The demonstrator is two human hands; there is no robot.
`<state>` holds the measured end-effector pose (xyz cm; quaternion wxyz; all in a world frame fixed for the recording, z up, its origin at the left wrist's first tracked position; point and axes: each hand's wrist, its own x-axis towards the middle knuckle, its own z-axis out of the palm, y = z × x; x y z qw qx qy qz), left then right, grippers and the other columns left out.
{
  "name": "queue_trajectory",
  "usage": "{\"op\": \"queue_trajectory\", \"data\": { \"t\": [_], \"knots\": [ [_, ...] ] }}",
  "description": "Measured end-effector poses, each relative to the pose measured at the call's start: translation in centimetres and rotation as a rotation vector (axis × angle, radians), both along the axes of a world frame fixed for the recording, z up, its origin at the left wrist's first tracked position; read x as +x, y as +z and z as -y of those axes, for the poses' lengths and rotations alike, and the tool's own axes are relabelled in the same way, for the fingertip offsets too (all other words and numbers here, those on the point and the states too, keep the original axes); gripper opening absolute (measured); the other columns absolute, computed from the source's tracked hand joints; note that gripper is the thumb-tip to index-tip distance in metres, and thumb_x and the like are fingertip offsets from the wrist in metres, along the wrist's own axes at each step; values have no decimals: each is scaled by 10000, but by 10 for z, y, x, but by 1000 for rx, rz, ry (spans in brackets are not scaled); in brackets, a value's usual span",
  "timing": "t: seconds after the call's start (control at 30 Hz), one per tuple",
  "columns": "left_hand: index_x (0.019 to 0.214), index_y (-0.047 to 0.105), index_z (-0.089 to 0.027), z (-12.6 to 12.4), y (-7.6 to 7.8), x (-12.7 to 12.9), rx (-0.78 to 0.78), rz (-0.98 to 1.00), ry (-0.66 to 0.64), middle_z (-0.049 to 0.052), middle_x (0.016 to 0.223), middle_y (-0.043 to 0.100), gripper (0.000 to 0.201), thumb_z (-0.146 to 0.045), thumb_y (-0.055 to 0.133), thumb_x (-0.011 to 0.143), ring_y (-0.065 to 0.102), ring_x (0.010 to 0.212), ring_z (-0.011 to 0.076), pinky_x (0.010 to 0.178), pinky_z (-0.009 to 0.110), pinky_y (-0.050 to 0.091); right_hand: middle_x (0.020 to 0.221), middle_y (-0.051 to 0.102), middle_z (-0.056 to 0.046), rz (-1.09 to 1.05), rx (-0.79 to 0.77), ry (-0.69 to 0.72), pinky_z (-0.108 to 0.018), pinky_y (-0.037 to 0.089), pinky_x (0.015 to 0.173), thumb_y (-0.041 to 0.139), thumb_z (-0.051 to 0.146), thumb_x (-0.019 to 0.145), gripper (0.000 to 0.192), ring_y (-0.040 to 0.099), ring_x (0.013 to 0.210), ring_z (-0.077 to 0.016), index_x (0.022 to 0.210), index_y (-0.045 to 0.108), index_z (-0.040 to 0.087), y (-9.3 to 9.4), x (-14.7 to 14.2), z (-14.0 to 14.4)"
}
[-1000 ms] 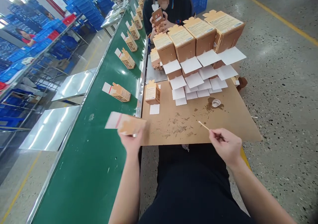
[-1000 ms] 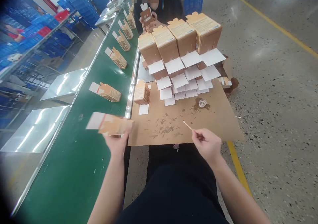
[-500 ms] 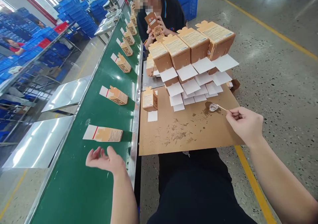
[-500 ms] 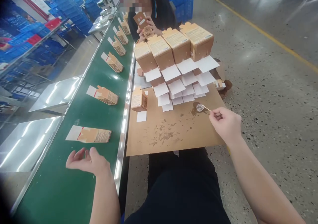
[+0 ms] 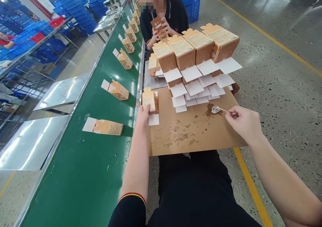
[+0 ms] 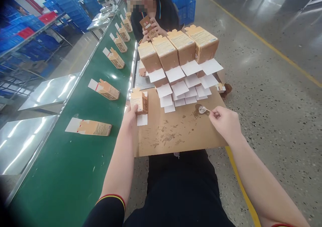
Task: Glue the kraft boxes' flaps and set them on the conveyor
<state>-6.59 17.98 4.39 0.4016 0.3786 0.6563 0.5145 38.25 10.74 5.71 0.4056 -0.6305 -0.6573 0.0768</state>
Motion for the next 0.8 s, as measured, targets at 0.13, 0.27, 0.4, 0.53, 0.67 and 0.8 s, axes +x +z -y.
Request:
{"op": "queue_trajectory", "data": {
  "t": [0.13, 0.27, 0.4, 0.53, 0.67, 0.8],
  "knots": [
    [1305, 726, -250, 71, -8, 14, 64, 368, 50, 133, 1465, 770, 614, -430, 980, 777, 720, 1393, 351, 1162, 513, 598, 685, 728, -27, -99, 101, 101, -298, 522, 503, 733, 329, 1031, 198, 669, 563, -169, 855, 765, 246, 5, -30, 38],
    [1257, 751, -228, 120, -12, 40, 11, 439, 0, 146, 1416, 793, 701, -439, 1080, 675, 732, 1376, 369, 1178, 519, 588, 734, 749, 2, -235, 65, 370, -257, 546, 536, 706, 168, 1033, 159, 663, 572, -132, 899, 754, 239, -13, -102, 72],
    [1175, 705, -225, 123, -13, 53, 19, 321, -3, 137, 1308, 812, 721, -456, 1110, 625, 775, 1279, 337, 1151, 509, 601, 684, 655, 17, -210, 12, 483, -259, 497, 569, 629, 141, 1047, 247, 591, 575, -125, 822, 665, 239, -41, -156, 89],
    [1169, 640, -231, 118, -12, 56, 5, 253, -18, 132, 1259, 804, 766, -464, 1114, 615, 790, 1228, 332, 1134, 539, 612, 658, 567, 30, -146, -23, 567, -276, 446, 583, 593, 124, 1047, 298, 523, 574, -129, 773, 590, 243, -57, -165, 89],
    [1180, 587, -245, 119, -13, 57, -14, 231, -25, 138, 1280, 784, 783, -442, 1107, 629, 777, 1263, 342, 1145, 559, 606, 661, 561, 29, -101, -27, 595, -283, 436, 591, 577, 118, 1047, 316, 514, 579, -135, 759, 568, 246, -63, -159, 86],
    [1197, 550, -261, 121, -12, 58, -6, 212, -54, 137, 1329, 758, 796, -443, 1091, 641, 762, 1290, 334, 1138, 535, 608, 680, 618, 10, -116, -20, 525, -278, 480, 610, 585, 151, 1059, 288, 575, 603, -146, 790, 627, 245, -64, -152, 81]
  ]
}}
